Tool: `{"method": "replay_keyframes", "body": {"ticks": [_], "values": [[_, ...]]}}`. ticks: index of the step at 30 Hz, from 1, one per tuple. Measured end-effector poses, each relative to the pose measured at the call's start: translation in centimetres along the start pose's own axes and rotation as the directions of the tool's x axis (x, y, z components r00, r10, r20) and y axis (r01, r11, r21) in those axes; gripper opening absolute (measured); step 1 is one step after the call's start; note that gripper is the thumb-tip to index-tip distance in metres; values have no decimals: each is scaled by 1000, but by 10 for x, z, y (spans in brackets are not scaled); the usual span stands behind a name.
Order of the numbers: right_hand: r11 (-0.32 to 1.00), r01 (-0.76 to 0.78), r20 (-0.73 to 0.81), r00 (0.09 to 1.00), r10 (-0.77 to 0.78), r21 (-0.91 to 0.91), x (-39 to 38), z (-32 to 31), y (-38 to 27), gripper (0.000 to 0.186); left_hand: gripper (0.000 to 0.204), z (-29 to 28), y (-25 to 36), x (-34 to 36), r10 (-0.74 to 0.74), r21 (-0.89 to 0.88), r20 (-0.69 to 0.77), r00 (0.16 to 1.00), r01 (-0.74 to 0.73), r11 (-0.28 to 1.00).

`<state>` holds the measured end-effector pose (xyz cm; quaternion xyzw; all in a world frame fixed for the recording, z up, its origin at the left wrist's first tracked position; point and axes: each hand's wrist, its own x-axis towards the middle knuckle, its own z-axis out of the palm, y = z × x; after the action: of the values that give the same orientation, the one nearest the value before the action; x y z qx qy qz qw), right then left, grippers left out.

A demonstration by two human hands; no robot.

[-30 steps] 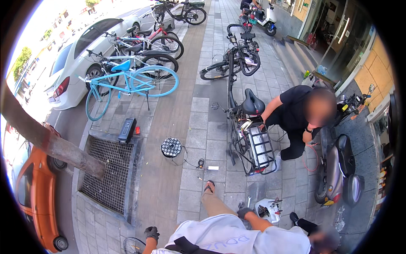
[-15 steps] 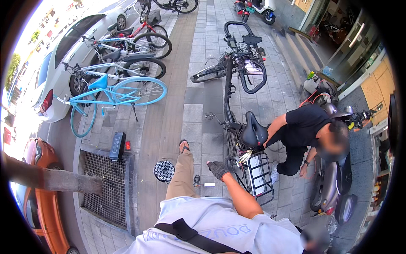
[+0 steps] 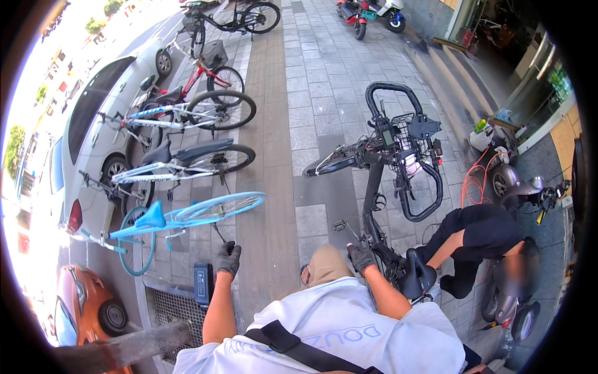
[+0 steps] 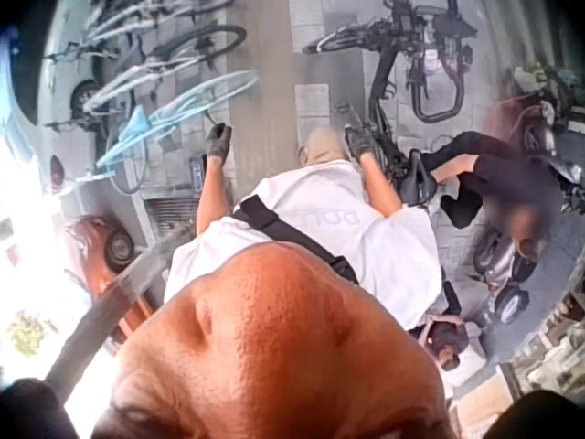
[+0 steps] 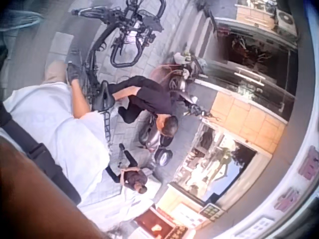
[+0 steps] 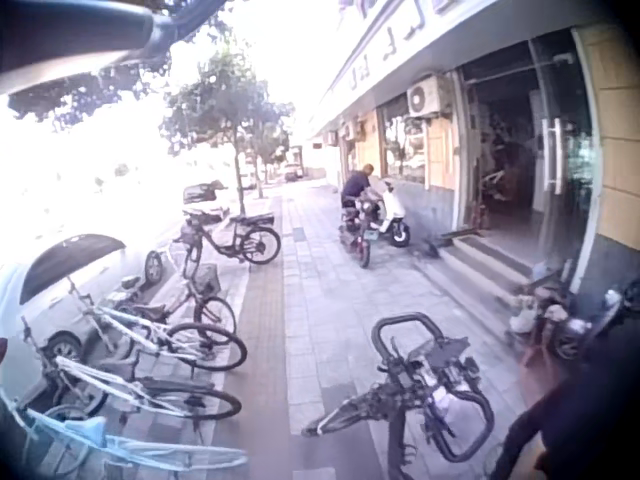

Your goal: The person installs a bicycle tire onto a wheel rim by hand, pressing the bead into place. They then move into a shop and search through cardboard boxes to retrieve a bicycle cable.

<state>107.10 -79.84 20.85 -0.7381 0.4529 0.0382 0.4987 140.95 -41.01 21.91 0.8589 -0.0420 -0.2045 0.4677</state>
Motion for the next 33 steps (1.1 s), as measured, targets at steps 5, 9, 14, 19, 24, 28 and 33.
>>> {"method": "replay_keyframes", "body": {"ticks": [5, 9, 14, 19, 24, 28, 33], "values": [[976, -210, -42, 977, 208, -56, 94, -11, -32, 65, 42, 69, 166, 123, -41, -183, 162, 986, 71, 981], [972, -157, -187, 975, 124, -173, 181, -13, -64, 66, 44, 106, 175, 245, -130, -218, 159, 979, 164, 962], [990, -139, -66, 988, 138, -9, 295, -15, -139, 64, 46, 108, 207, 338, -368, -264, 146, 918, 395, 880], [968, -134, -136, 977, 165, 213, 363, -59, -254, 63, 44, 125, 189, 430, -515, 2, 105, 851, 518, 855], [919, -244, -294, 895, 337, 310, 446, -63, -275, 60, 44, 149, 156, 579, -502, 743, 207, 840, 199, 639], [789, -322, -299, 798, 523, 523, 547, -65, -307, 57, 44, 178, 216, 717, -533, 702, 355, 768, 158, 695], [872, -426, -300, 822, 484, 242, 624, -96, -328, 53, 45, 254, 416, 832, -490, 358, 479, 728, 348, 866]]}}
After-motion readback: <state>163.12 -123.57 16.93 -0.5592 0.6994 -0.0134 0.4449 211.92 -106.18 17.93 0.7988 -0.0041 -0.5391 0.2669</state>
